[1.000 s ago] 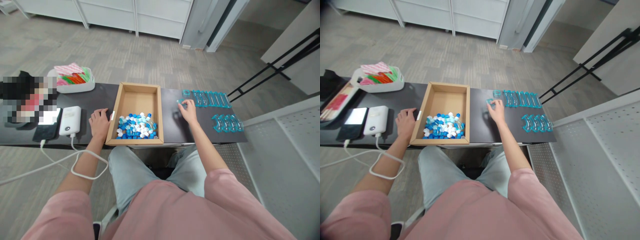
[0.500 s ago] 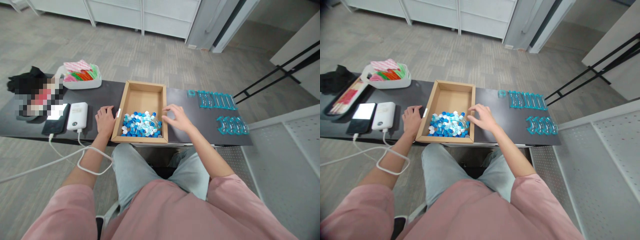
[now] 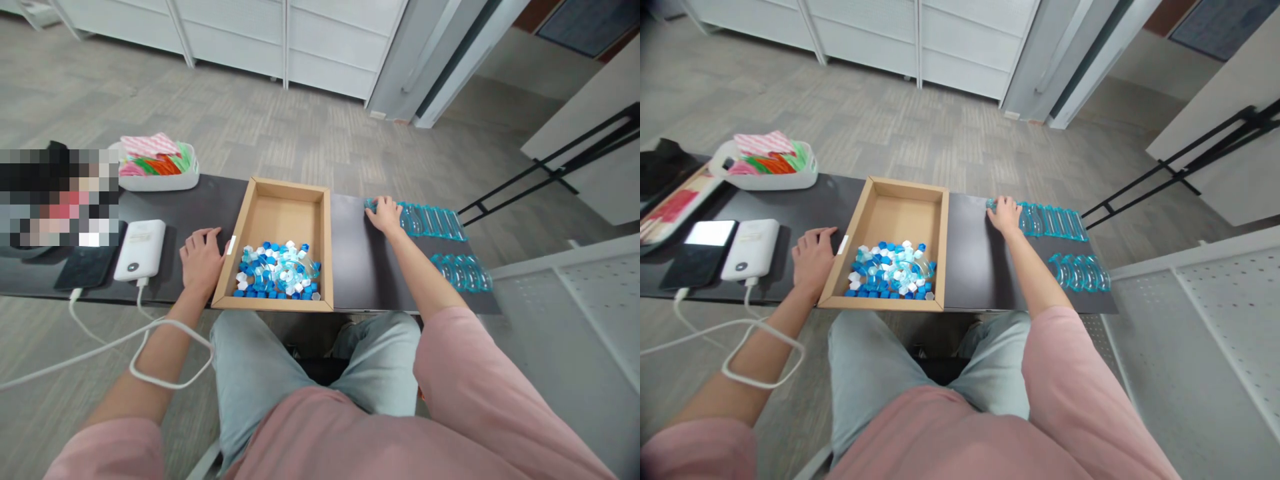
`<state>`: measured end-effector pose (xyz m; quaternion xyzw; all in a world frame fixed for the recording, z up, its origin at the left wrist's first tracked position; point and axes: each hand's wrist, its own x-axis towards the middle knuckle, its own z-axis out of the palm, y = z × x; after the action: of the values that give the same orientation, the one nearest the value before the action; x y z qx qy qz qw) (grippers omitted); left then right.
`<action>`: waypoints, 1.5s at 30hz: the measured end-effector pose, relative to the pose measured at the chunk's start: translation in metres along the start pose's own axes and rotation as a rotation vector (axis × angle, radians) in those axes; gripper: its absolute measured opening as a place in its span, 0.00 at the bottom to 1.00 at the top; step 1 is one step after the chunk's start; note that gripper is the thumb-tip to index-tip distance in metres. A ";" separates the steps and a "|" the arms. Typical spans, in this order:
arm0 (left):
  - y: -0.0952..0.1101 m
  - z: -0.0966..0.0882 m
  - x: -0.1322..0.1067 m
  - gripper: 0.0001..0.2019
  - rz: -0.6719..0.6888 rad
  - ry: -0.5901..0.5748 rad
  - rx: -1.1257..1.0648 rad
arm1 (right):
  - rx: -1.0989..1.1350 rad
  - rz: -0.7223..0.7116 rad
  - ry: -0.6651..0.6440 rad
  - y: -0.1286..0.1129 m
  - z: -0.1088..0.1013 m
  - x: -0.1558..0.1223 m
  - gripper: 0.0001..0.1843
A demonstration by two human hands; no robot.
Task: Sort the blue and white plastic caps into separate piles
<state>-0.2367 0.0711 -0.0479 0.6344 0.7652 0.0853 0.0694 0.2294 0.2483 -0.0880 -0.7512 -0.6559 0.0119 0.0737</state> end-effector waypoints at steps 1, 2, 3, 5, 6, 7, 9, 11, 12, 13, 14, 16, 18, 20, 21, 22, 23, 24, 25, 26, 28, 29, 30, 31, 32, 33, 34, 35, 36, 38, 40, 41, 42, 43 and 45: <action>0.000 0.001 0.000 0.30 0.006 0.004 -0.005 | 0.019 -0.032 -0.007 -0.004 0.003 -0.001 0.21; -0.001 0.001 0.000 0.30 0.010 0.008 -0.008 | 0.044 -0.060 -0.010 -0.008 0.005 -0.003 0.18; -0.002 0.002 0.000 0.31 0.011 0.010 -0.011 | 0.079 -0.081 -0.002 -0.013 0.007 -0.004 0.16; -0.003 0.002 0.000 0.31 0.008 0.013 -0.012 | 0.184 -0.107 0.056 -0.026 0.006 -0.006 0.15; -0.004 0.001 0.000 0.31 0.011 0.011 -0.010 | 0.254 -0.125 0.101 -0.035 0.004 -0.006 0.16; -0.004 0.000 0.000 0.31 0.020 0.007 -0.007 | 0.331 -0.155 0.146 -0.046 0.001 -0.005 0.17; -0.005 -0.002 -0.001 0.33 0.044 -0.004 -0.005 | 0.478 -0.276 0.193 -0.076 -0.005 -0.004 0.21; -0.005 -0.005 -0.002 0.34 0.062 -0.020 -0.009 | 0.569 -0.471 0.150 -0.117 -0.010 -0.005 0.24; -0.005 -0.007 -0.003 0.35 0.064 -0.027 -0.012 | 0.584 -0.581 0.098 -0.139 -0.011 -0.006 0.25; -0.006 -0.007 -0.003 0.35 0.060 -0.032 -0.014 | 0.579 -0.685 0.037 -0.162 -0.011 -0.008 0.26; -0.006 -0.008 -0.003 0.34 0.059 -0.038 -0.014 | 0.553 -0.769 -0.021 -0.185 -0.010 -0.010 0.28; -0.007 -0.008 -0.003 0.33 0.061 -0.041 -0.012 | 0.462 -0.881 -0.116 -0.224 -0.006 -0.015 0.31; -0.008 -0.008 -0.003 0.32 0.064 -0.041 -0.015 | 0.372 -0.911 -0.143 -0.249 -0.003 -0.019 0.33; -0.009 -0.009 -0.003 0.32 0.068 -0.045 -0.024 | 0.333 -0.872 -0.101 -0.253 -0.006 -0.022 0.34; -0.009 -0.009 -0.003 0.32 0.068 -0.051 -0.027 | 0.330 -0.836 -0.070 -0.247 -0.009 -0.024 0.33; -0.009 -0.010 -0.003 0.32 0.068 -0.058 -0.027 | 0.330 -0.795 -0.040 -0.235 -0.014 -0.026 0.32; -0.008 -0.010 -0.003 0.32 0.069 -0.060 -0.024 | 0.328 -0.750 -0.016 -0.218 -0.020 -0.029 0.30; -0.008 -0.010 -0.003 0.33 0.066 -0.058 -0.018 | 0.317 -0.700 0.001 -0.196 -0.027 -0.033 0.29; -0.007 -0.009 -0.003 0.33 0.060 -0.054 -0.010 | 0.298 -0.642 0.013 -0.170 -0.035 -0.038 0.29; -0.005 -0.008 -0.003 0.33 0.050 -0.046 -0.003 | 0.272 -0.574 0.023 -0.141 -0.042 -0.045 0.28; -0.003 -0.005 -0.003 0.35 0.016 -0.034 0.008 | 0.214 -0.395 0.056 -0.076 -0.055 -0.065 0.28; -0.001 -0.004 -0.003 0.36 -0.004 -0.031 0.009 | 0.186 -0.286 0.081 -0.043 -0.060 -0.078 0.28; 0.000 -0.003 -0.003 0.37 -0.022 -0.038 0.011 | 0.160 -0.168 0.110 -0.009 -0.064 -0.092 0.28; 0.002 -0.001 -0.004 0.39 -0.032 -0.042 0.007 | 0.136 -0.049 0.142 0.023 -0.068 -0.108 0.28; 0.003 0.000 -0.004 0.41 -0.045 -0.035 0.000 | 0.115 0.065 0.174 0.054 -0.070 -0.124 0.28; 0.004 0.001 -0.005 0.41 -0.059 -0.017 -0.013 | 0.100 0.167 0.201 0.083 -0.072 -0.141 0.29; 0.004 0.003 -0.006 0.41 -0.067 -0.001 -0.035 | 0.094 0.253 0.220 0.109 -0.072 -0.157 0.30; 0.004 0.004 -0.007 0.41 -0.079 0.005 -0.056 | 0.099 0.323 0.230 0.132 -0.072 -0.173 0.32; 0.003 0.005 -0.008 0.40 -0.088 0.009 -0.079 | 0.115 0.377 0.227 0.151 -0.071 -0.187 0.35; 0.001 0.006 -0.011 0.42 -0.069 -0.004 -0.119 | 0.157 0.448 0.191 0.178 -0.067 -0.209 0.41; -0.001 0.006 -0.014 0.45 -0.043 -0.012 -0.141 | 0.185 0.476 0.141 0.188 -0.061 -0.222 0.46; -0.001 0.006 -0.015 0.46 -0.041 -0.015 -0.143 | 0.189 0.473 0.117 0.189 -0.058 -0.225 0.47; -0.001 0.006 -0.016 0.46 -0.043 -0.013 -0.141 | 0.189 0.461 0.101 0.186 -0.056 -0.226 0.47; 0.000 0.006 -0.017 0.45 -0.048 -0.016 -0.136 | 0.188 0.444 0.092 0.182 -0.052 -0.226 0.46; 0.002 0.006 -0.018 0.43 -0.069 -0.001 -0.111 | 0.189 0.404 0.091 0.169 -0.046 -0.225 0.43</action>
<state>-0.2304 0.0541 -0.0530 0.6030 0.7806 0.1247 0.1076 0.3700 0.0003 -0.0820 -0.8567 -0.4842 0.0539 0.1694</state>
